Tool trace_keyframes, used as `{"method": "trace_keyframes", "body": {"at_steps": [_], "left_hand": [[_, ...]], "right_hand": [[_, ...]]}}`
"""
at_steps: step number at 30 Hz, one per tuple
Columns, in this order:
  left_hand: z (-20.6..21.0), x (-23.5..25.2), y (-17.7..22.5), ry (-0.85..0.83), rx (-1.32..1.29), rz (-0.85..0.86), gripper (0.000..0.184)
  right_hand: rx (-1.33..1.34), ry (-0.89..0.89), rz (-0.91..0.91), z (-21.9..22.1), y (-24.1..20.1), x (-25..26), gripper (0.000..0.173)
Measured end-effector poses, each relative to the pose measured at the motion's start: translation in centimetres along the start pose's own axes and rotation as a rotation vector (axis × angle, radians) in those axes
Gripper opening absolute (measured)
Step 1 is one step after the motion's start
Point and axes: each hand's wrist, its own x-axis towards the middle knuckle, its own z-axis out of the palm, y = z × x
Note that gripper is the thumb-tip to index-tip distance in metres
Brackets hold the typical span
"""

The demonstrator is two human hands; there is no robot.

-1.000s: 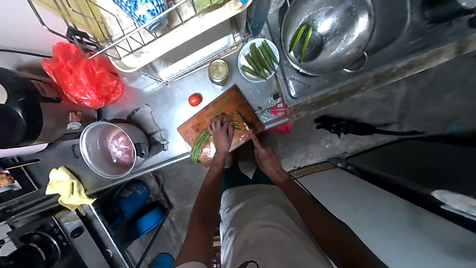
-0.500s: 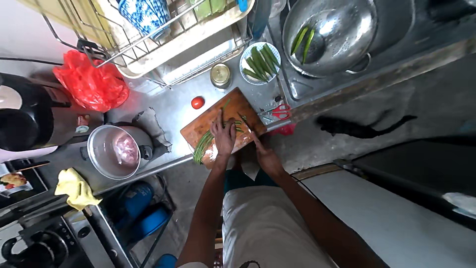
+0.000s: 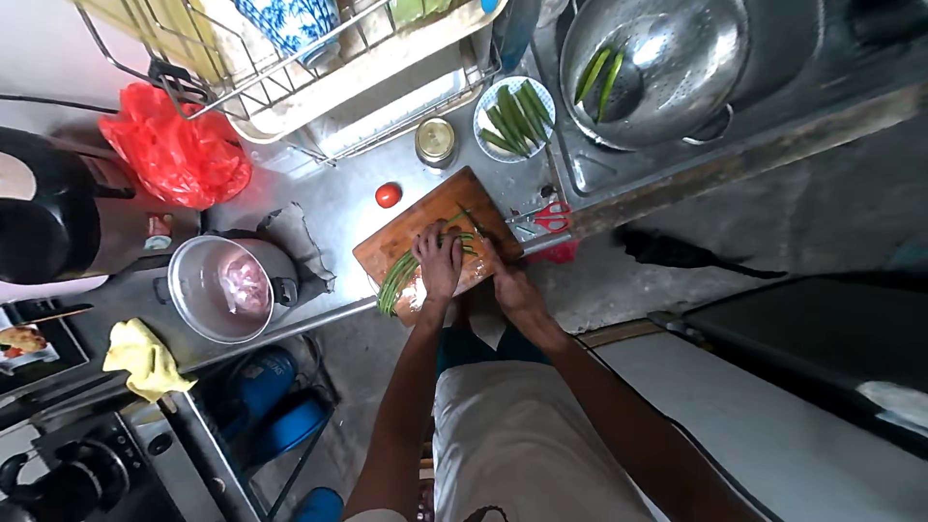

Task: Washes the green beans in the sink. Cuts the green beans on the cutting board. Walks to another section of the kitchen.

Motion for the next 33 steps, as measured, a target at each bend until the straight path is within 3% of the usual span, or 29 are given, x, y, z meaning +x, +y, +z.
{"method": "trace_keyframes", "body": {"at_steps": [3,6,10,12,17,22,30,33], "left_hand": [[-0.2,0.0,0.1,-0.021,-0.006,-0.002,0.033],[-0.2,0.1,-0.1,-0.021,-0.034,-0.01,0.037],[-1.4,0.1,-0.4,-0.057,-0.194,-0.036,0.063],[-2.8,0.0,-0.6,-0.119,-0.262,-0.044,0.067],[-2.4,-0.4,-1.5,-0.132,-0.23,0.033,0.047],[-1.7,-0.2,-1.3,-0.09,-0.18,0.021,0.045],[-1.3,-0.1,-1.5,-0.074,-0.193,0.015,0.041],[-0.2,-0.2,-1.8,0.032,-0.184,-0.039,0.04]], "right_hand": [[0.042,0.06,-0.036,0.7,-0.1,0.8,0.074],[0.239,0.105,-0.17,1.5,1.2,1.8,0.068],[0.376,0.068,-0.186,0.3,3.2,1.2,0.056],[0.352,0.079,-0.143,-0.4,4.0,0.4,0.057],[0.149,0.171,-0.022,-1.9,7.0,0.9,0.05],[0.036,0.262,-0.005,-2.3,10.0,4.4,0.051],[-0.016,0.375,-0.209,-3.7,8.6,6.9,0.044],[-0.026,0.287,-0.47,-3.8,6.7,7.6,0.053]]}}
